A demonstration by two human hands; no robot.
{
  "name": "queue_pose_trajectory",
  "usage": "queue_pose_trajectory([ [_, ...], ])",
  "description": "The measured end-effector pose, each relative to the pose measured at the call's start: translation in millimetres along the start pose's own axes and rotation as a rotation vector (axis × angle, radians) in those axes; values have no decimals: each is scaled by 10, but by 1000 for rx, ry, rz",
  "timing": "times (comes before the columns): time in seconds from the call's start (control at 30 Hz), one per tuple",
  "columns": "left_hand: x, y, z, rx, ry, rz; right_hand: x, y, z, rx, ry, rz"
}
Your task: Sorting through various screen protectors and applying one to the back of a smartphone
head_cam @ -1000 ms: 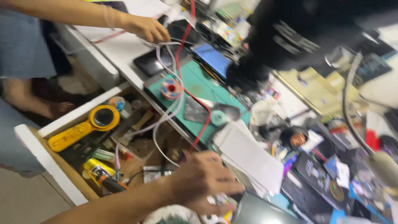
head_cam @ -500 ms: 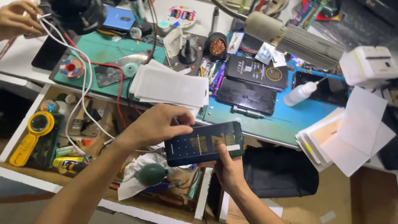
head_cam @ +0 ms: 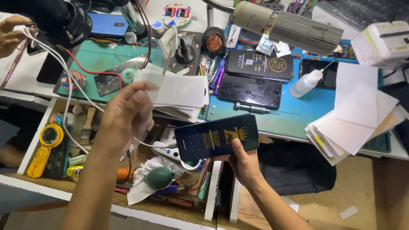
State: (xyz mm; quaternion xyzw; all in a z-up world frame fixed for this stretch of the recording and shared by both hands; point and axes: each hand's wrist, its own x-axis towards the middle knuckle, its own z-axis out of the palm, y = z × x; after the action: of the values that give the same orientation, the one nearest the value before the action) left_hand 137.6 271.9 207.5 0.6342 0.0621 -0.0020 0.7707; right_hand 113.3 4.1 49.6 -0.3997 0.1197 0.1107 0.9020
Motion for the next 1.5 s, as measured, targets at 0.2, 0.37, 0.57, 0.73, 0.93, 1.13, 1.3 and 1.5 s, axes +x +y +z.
queue_pose_trajectory([
  [0.2,-43,-34,130,328,-294,66,-145,-278,397,-38,-28,-142],
  [0.37,51,-202,181,558,-548,-215,-173,-156,249,-48,-210,-92],
  [0.57,-27,-123,310,289,-456,-248,-143,-163,157,358,-572,83],
  [0.73,-81,-85,331,250,-462,-252,-90,-153,42,369,-674,91],
  [0.93,5,-148,209,312,-552,-200,-150,-230,145,329,-675,30],
  [1.13,16,-132,209,333,-573,-171,-183,-318,163,267,-690,-32],
  [1.3,-1,-128,204,363,-599,-161,-181,-351,176,242,-739,-65],
  [1.5,-13,-104,224,324,-574,-168,-164,-349,183,238,-769,-103],
])
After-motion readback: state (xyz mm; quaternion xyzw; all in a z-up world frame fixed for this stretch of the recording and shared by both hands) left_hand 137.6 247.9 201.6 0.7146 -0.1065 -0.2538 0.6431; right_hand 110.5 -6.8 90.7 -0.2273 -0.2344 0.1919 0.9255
